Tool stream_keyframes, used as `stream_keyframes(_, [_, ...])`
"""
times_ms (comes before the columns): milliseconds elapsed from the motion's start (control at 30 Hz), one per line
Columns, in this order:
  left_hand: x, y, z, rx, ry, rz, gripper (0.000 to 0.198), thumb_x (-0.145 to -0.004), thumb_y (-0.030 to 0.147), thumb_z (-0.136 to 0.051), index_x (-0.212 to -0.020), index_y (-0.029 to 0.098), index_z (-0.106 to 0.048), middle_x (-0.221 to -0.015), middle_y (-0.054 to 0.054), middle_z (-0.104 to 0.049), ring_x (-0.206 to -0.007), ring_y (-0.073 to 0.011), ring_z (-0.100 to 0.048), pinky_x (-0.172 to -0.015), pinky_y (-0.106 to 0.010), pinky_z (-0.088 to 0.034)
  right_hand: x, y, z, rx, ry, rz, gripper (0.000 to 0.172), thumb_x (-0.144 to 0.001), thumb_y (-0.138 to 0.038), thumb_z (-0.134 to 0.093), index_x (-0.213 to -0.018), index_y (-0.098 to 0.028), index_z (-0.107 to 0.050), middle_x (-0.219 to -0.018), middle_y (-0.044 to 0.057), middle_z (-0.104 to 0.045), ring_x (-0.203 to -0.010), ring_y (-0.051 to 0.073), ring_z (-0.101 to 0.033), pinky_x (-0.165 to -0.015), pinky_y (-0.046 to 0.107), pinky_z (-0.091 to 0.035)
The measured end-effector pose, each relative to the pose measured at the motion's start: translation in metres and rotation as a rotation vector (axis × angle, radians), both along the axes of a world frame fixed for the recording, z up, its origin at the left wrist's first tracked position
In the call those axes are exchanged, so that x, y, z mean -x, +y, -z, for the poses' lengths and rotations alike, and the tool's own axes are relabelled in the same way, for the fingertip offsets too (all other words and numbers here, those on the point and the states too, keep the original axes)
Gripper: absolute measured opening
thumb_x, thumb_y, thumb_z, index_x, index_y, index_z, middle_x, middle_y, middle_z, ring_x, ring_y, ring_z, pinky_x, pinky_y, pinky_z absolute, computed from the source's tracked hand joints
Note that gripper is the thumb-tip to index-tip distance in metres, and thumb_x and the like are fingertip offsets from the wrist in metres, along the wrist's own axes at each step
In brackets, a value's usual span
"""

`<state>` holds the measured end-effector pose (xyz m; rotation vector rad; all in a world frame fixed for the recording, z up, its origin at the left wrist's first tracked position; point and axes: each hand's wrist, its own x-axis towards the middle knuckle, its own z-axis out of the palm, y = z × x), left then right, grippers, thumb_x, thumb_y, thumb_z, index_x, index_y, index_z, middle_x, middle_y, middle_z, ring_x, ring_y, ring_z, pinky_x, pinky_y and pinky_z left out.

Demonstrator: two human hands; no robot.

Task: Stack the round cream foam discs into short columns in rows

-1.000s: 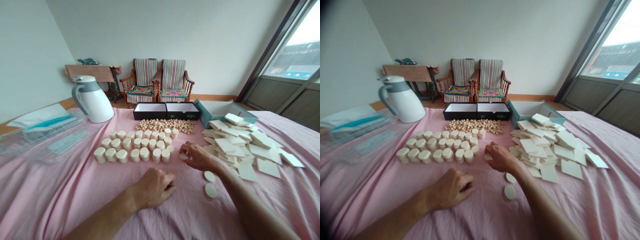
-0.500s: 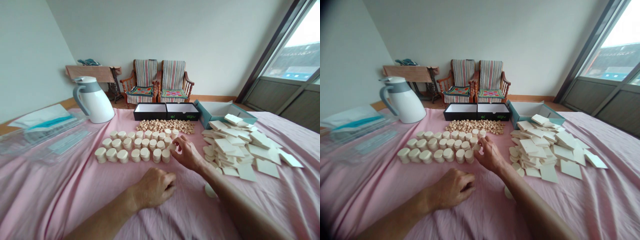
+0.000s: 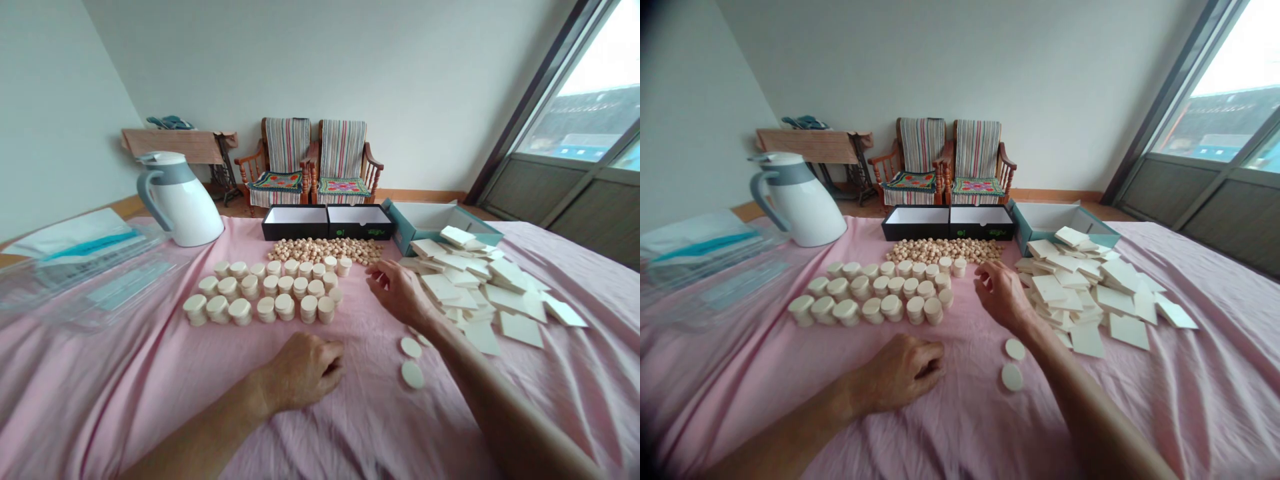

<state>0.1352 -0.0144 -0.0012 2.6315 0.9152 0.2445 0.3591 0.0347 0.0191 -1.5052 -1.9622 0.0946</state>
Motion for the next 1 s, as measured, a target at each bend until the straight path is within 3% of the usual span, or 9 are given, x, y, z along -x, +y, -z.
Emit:
stream_keyframes(100, [0.0, 0.001, 0.0, 0.003, -0.008, -0.011, 0.012, -0.081, 0.02, -0.052, -0.071, 0.017, -0.058, -0.065, 0.001, -0.063, -0.057, -0.0111, -0.055, -0.054, -0.022, -0.034, -0.029, -0.004, -0.012, 0.087, -0.186, 0.012, 0.02, -0.074, -0.01, -0.046, -0.085, -0.017, -0.06, -0.076, 0.004, -0.062, -0.068, 0.014, -0.055, -0.064, 0.024, -0.038])
stream_keyframes(233, [-0.006, -0.002, -0.006, 0.037, 0.005, -0.031, 0.012, -0.08, 0.02, -0.052, -0.069, 0.017, -0.056, -0.063, 0.002, -0.061, -0.055, -0.0106, -0.053, -0.053, -0.022, -0.033, -0.054, -0.006, -0.019, 0.279, -0.602, -0.106, 0.023, -0.066, -0.007, -0.053, -0.086, -0.016, -0.063, -0.088, 0.011, -0.064, -0.089, 0.024, -0.056, -0.076, 0.033, -0.036])
stream_keyframes(333, [-0.021, -0.011, -0.018, 0.022, -0.026, 0.01, 0.008, -0.08, 0.019, -0.052, -0.073, 0.017, -0.056, -0.072, 0.001, -0.063, -0.065, -0.0121, -0.056, -0.058, -0.022, -0.037, -0.056, -0.004, -0.016, 0.346, -0.769, -0.175, 0.021, -0.064, -0.003, -0.054, -0.079, -0.016, -0.063, -0.085, 0.011, -0.065, -0.084, 0.025, -0.058, -0.076, 0.036, -0.034])
stream_keyframes(400, [-0.037, -0.017, -0.026, -0.06, -0.054, 0.074, 0.007, -0.082, 0.021, -0.052, -0.079, 0.017, -0.056, -0.082, -0.002, -0.062, -0.073, -0.0139, -0.057, -0.065, -0.023, -0.041, -0.053, -0.002, -0.01, 0.333, -0.768, -0.162, 0.02, -0.064, -0.001, -0.054, -0.075, -0.016, -0.063, -0.082, 0.012, -0.066, -0.08, 0.025, -0.058, -0.076, 0.038, -0.034])
stream_keyframes(500, [-0.066, -0.02, -0.029, -0.207, -0.033, 0.281, 0.011, -0.085, 0.024, -0.051, -0.088, 0.016, -0.057, -0.095, -0.006, -0.062, -0.091, -0.0195, -0.055, -0.084, -0.03, -0.04, -0.047, -0.001, -0.004, 0.294, -0.715, -0.103, 0.016, -0.066, -0.003, -0.056, -0.072, -0.017, -0.063, -0.076, 0.013, -0.066, -0.08, 0.026, -0.059, -0.079, 0.042, -0.033])
stream_keyframes(633, [-0.103, -0.015, -0.015, -0.305, -0.053, 0.369, 0.024, -0.086, 0.027, -0.049, -0.108, 0.018, -0.054, -0.114, -0.009, -0.058, -0.109, -0.0243, -0.047, -0.089, -0.037, -0.037, -0.042, 0.0, -0.01, 0.323, -0.764, -0.109, 0.021, -0.06, -0.006, -0.063, -0.079, -0.015, -0.064, -0.081, 0.013, -0.066, -0.084, 0.027, -0.059, -0.083, 0.043, -0.033])
stream_keyframes(733, [-0.121, -0.008, -0.002, -0.352, -0.047, 0.431, 0.019, -0.087, 0.025, -0.047, -0.103, 0.019, -0.055, -0.109, -0.007, -0.06, -0.109, -0.0254, -0.046, -0.087, -0.04, -0.036, -0.038, 0.005, -0.022, 0.428, -0.827, -0.189, 0.031, -0.06, -0.011, -0.063, -0.091, -0.014, -0.064, -0.095, 0.014, -0.066, -0.092, 0.027, -0.059, -0.086, 0.04, -0.036])
stream_keyframes(867, [-0.128, 0.0, 0.006, -0.409, -0.023, 0.433, 0.016, -0.087, 0.026, -0.048, -0.098, 0.017, -0.056, -0.103, -0.007, -0.061, -0.105, -0.0246, -0.047, -0.084, -0.042, -0.034, -0.038, 0.015, -0.034, 0.415, -0.645, -0.243, 0.043, -0.071, -0.02, -0.057, -0.113, -0.017, -0.057, -0.119, 0.012, -0.058, -0.109, 0.025, -0.054, -0.09, 0.035, -0.037])
stream_keyframes(1000, [-0.115, 0.003, 0.007, -0.454, 0.028, 0.365, 0.016, -0.088, 0.028, -0.046, -0.094, 0.017, -0.057, -0.106, -0.008, -0.06, -0.11, -0.0263, -0.044, -0.086, -0.043, -0.032, -0.048, 0.019, -0.036, 0.359, -0.622, -0.186, 0.04, -0.074, -0.016, -0.051, -0.114, -0.014, -0.056, -0.115, 0.013, -0.06, -0.106, 0.024, -0.055, -0.087, 0.032, -0.038])
